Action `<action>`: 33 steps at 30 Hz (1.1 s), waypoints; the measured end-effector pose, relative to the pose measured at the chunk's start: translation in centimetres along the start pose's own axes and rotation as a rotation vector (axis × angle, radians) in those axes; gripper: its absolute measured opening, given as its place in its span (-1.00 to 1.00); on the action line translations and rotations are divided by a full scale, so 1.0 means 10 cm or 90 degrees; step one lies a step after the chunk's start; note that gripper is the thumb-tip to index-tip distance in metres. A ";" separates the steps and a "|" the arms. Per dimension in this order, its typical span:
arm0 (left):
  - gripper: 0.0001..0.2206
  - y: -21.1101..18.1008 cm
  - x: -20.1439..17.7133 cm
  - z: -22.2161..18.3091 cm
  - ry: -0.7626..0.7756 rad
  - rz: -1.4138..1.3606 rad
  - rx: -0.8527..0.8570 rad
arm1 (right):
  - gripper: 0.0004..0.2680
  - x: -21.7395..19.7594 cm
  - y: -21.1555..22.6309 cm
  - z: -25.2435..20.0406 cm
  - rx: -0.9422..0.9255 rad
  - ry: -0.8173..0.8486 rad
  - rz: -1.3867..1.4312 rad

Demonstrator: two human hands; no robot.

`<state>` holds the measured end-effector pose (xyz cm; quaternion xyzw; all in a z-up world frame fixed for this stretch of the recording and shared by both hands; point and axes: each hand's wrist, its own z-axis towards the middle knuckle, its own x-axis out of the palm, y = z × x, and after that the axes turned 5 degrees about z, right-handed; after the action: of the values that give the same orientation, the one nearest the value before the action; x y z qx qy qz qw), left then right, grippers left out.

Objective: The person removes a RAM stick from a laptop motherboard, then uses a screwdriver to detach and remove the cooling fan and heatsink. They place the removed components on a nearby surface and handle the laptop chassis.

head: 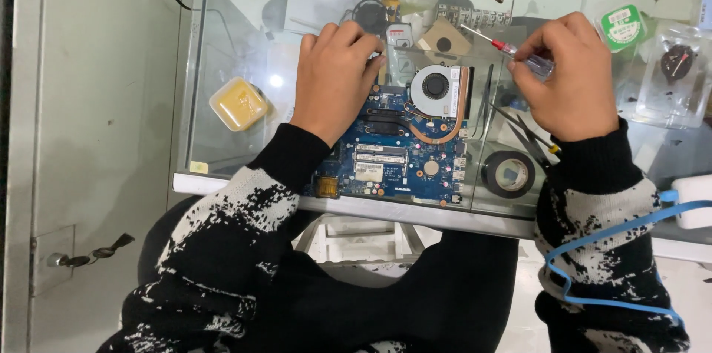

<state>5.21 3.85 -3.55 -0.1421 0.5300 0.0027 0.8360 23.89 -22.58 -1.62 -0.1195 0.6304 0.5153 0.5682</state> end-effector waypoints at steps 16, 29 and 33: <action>-0.88 -0.37 -0.14 -0.12 0.080 -0.058 0.253 | -0.90 0.03 0.33 0.01 -0.135 0.080 -0.005; -0.82 -0.81 -0.18 -0.30 -0.019 0.196 0.217 | -0.92 0.11 0.46 -0.04 -0.167 0.139 0.011; -0.92 -0.83 -0.18 -0.30 0.010 0.226 0.193 | -0.92 0.13 0.48 -0.04 -0.186 0.140 0.016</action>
<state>3.05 -4.54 -1.19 0.0807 0.5476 0.0686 0.8300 19.72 -20.18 -0.29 -0.2483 0.6086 0.5922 0.4660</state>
